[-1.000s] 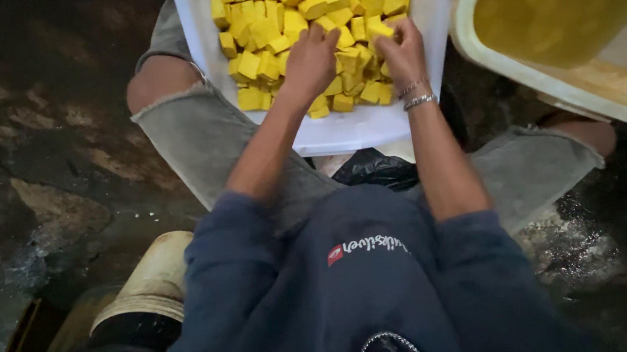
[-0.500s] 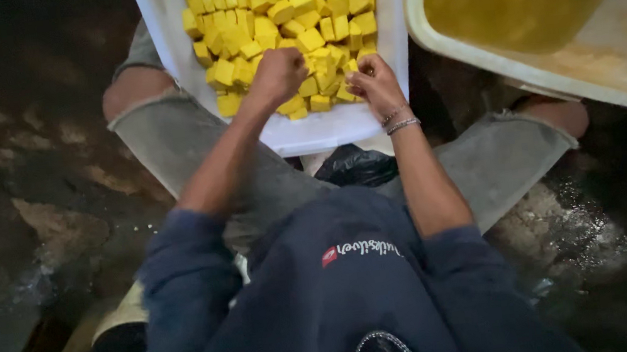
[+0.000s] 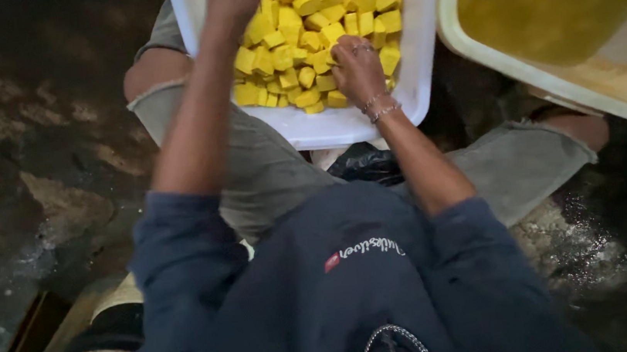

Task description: The person repeatedly scoops yellow cubes from a water-filled tub and places them into a white bin, arranging them in neat rows. The person uses both hands to lift and position the cubes, maintaining an orderly layout in the bin.

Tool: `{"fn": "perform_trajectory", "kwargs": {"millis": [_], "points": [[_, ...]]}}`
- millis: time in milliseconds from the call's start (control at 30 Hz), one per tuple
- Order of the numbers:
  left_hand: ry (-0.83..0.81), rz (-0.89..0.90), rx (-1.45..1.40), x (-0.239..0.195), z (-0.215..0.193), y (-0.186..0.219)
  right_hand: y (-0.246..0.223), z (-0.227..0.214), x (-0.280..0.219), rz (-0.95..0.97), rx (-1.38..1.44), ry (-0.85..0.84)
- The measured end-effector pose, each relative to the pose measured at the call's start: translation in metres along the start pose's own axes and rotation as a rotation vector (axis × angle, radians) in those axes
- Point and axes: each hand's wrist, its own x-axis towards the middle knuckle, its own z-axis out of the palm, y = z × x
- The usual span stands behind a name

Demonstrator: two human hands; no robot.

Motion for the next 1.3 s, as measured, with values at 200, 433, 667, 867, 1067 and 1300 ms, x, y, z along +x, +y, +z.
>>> {"fn": "perform_trajectory", "kwargs": {"millis": [200, 433, 667, 867, 1067, 1300], "points": [[-0.276, -0.149, 0.368, -0.082, 0.044, -0.020, 0.016, 0.007, 0.014, -0.045, -0.040, -0.204], [-0.330, -0.217, 0.469, -0.103, 0.051, -0.014, 0.037, 0.000, 0.020, 0.041, -0.022, -0.383], [-0.211, -0.439, 0.075, -0.089, 0.005, -0.022, 0.038, -0.003, 0.025, -0.034, -0.095, -0.514], [-0.107, -0.331, -0.707, -0.072, -0.018, -0.001, 0.043, -0.026, 0.037, 0.110, 0.060, -0.305], [-0.126, -0.451, -0.970, -0.076, 0.051, 0.001, -0.009, -0.017, 0.058, 0.298, 0.464, 0.204], [-0.172, -0.636, -1.271, -0.082, 0.091, -0.017, -0.039, -0.012, 0.090, 0.244, 0.455, 0.066]]}}
